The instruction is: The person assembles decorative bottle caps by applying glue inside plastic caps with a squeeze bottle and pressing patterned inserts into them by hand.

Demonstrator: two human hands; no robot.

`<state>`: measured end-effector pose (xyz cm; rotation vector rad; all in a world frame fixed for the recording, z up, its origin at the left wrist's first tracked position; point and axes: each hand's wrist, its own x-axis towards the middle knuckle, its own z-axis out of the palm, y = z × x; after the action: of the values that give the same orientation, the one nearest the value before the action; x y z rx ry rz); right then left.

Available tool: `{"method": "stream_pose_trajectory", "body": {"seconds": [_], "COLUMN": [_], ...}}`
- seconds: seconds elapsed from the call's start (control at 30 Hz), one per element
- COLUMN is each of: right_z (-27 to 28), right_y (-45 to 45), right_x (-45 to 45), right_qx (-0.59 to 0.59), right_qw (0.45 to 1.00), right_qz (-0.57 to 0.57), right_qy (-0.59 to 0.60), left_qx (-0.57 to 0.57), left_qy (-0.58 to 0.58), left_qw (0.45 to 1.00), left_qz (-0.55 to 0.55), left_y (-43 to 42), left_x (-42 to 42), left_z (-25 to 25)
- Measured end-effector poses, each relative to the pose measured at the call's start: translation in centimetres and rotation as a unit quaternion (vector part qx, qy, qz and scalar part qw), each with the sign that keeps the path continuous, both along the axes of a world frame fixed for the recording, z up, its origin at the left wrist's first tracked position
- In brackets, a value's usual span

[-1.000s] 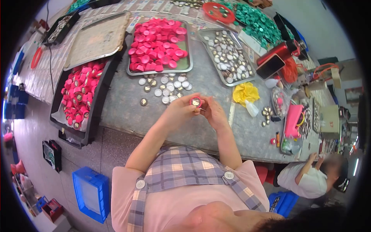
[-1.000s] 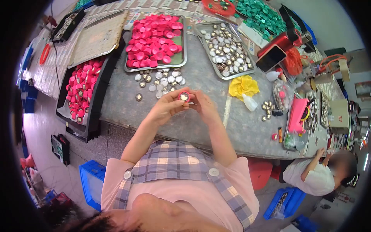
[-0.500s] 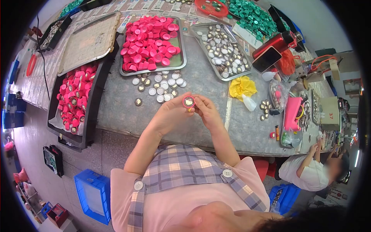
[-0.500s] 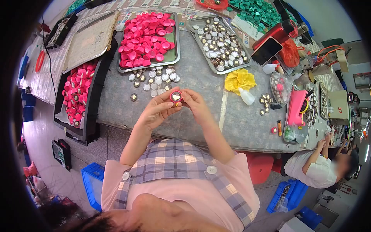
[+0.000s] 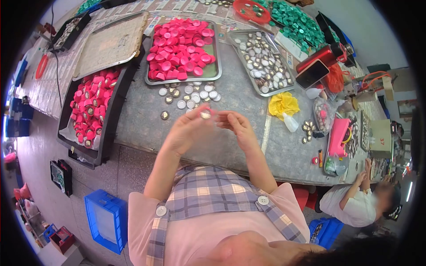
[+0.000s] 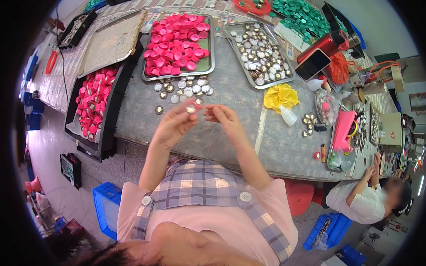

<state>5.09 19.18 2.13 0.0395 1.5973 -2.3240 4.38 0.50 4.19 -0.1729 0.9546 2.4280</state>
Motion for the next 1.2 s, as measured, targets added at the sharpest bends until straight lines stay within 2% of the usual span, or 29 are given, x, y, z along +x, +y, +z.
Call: {"method": "stream_pose_trajectory", "body": {"seconds": [0.07,0.13,0.2,0.23,0.27,0.3,0.33,0.37,0.4,0.43,0.47,0.5,0.53,0.57,0.63,0.67,0.7,0.77,0.8,0.87,0.9,0.93,1.0,1.07,1.1,1.13,1.2], "right_z": [0.0,-0.3,-0.9,-1.0,-0.9,-0.6,-0.4,-0.5,-0.7,-0.9,-1.0,-1.1,-1.1,-1.1,-1.1,-1.4,-1.7,-2.9,-2.9,-2.5,-2.1,-1.4,-0.6,-0.8,-1.4,-1.8,-3.2], "right_y": [0.8,2.0,3.2,3.6,4.0,4.2,4.7,5.4,6.5,7.6,8.8,10.2,11.5,12.7,14.9,15.6,16.2,16.9,16.5,15.1,14.2,13.1,10.2,7.4,6.2,4.9,2.5], "right_x": [-0.1,0.0,0.0,0.0,0.1,0.1,0.1,0.1,0.0,-0.1,0.1,0.2,0.3,0.5,1.0,1.3,1.6,2.1,2.0,1.9,1.7,1.3,0.6,-0.4,-1.1,-1.9,-4.1], "right_qx": [0.022,0.087,0.092,0.101,0.1,0.136,0.171,0.171,0.232,0.292,0.294,0.401,0.5,0.501,0.671,0.671,0.632,0.571,0.57,0.576,0.576,0.554,0.505,0.453,0.427,0.432,0.426], "right_qw": [1.0,0.994,0.993,0.99,0.991,0.981,0.967,0.967,0.938,0.9,0.899,0.837,0.76,0.759,0.601,0.6,0.635,0.686,0.687,0.676,0.674,0.692,0.741,0.809,0.841,0.848,0.861], "right_qz": [0.003,-0.055,-0.07,-0.095,-0.089,-0.133,-0.178,-0.177,-0.236,-0.294,-0.296,-0.337,-0.373,-0.375,-0.383,-0.384,-0.403,-0.426,-0.425,-0.431,-0.433,-0.424,-0.391,-0.303,-0.237,-0.191,-0.133], "right_qy": [0.013,0.028,0.016,0.005,0.005,0.036,0.067,0.068,0.101,0.133,0.133,0.158,0.18,0.182,0.205,0.207,0.188,0.151,0.151,0.162,0.162,0.187,0.208,0.22,0.233,0.239,0.244], "left_qx": [0.054,0.179,0.209,0.206,0.109,0.013,-0.151,-0.31,-0.309,-0.453,-0.584,-0.582,-0.648,-0.707,-0.712,-0.718,-0.718,-0.688,-0.689,-0.634,-0.579,-0.576,-0.606,-0.629,-0.68,-0.727,-0.723], "left_qy": [0.065,0.11,0.159,0.162,0.151,0.138,0.139,0.135,0.136,0.139,0.137,0.138,0.188,0.236,0.26,0.281,0.282,0.273,0.273,0.372,0.375,0.378,0.336,0.303,0.305,0.305,0.308], "left_qw": [0.988,0.939,0.896,0.895,0.912,0.921,0.921,0.897,0.897,0.856,0.791,0.793,0.726,0.65,0.643,0.633,0.632,0.673,0.672,0.678,0.722,0.722,0.699,0.687,0.626,0.56,0.566], "left_qz": [0.129,0.273,0.357,0.362,0.365,0.365,0.33,0.285,0.286,0.207,0.122,0.12,0.134,0.148,0.112,0.073,0.075,0.014,0.014,0.016,0.059,0.058,0.177,0.203,0.229,0.254,0.251], "left_y": [-3.8,-8.5,-11.8,-12.1,-12.2,-12.1,-11.5,-10.9,-10.6,-10.2,-10.0,-9.7,-9.4,-9.2,-8.8,-8.6,-8.2,-6.9,-6.2,-4.7,-3.4,-3.2,-3.1,-4.2,-4.6,-4.9,-5.5], "left_x": [-1.1,-2.1,-2.3,-2.7,-3.1,-3.2,-3.2,-3.3,-3.3,-3.5,-3.6,-3.6,-3.8,-4.0,-3.5,-3.2,-3.0,-2.7,-2.9,-3.7,-3.8,-4.3,-5.9,-7.2,-7.4,-7.6,-7.5], "left_z": [-0.3,0.8,1.6,1.5,1.1,0.5,-0.8,-2.4,-3.6,-4.5,-5.2,-5.5,-5.6,-5.6,-4.8,-4.4,-3.9,-3.2,-3.5,-4.5,-4.1,-4.1,-4.7,-5.8,-6.0,-6.2,-7.0]}}
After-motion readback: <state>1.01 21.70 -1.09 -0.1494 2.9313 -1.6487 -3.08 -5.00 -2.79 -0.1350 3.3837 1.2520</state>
